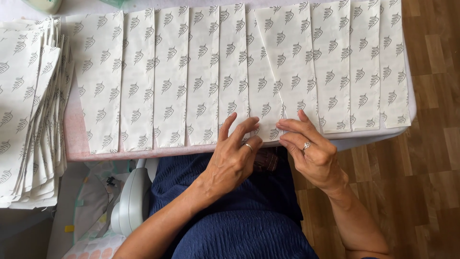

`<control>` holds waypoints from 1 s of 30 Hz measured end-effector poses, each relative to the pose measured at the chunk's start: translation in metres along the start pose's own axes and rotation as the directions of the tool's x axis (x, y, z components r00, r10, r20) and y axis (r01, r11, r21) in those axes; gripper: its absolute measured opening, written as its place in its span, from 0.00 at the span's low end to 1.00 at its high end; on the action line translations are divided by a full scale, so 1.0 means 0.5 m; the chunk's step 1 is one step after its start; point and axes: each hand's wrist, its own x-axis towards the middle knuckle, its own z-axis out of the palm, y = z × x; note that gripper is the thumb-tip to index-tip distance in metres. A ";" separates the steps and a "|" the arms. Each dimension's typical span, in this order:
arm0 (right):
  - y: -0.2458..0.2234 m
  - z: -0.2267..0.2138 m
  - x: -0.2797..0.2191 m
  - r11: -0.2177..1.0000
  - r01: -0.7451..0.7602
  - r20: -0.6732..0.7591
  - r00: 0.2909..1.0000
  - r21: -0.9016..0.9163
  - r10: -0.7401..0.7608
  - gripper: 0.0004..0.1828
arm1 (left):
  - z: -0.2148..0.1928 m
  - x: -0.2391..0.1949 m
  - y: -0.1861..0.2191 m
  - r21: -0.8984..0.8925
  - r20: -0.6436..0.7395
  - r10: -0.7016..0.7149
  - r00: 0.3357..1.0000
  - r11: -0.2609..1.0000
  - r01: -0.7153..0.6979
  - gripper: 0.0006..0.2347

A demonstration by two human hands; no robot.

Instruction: The person arranges multiple patterned paper items in a row on a table, applies glue to the top edge of each item using a small bottle, and then stacks the glued items together by hand.

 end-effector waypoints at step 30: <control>-0.021 0.016 0.008 0.958 -0.264 -0.040 0.962 0.113 0.270 0.07 | 0.051 0.015 0.021 0.066 0.010 -0.304 0.953 0.951 0.303 0.12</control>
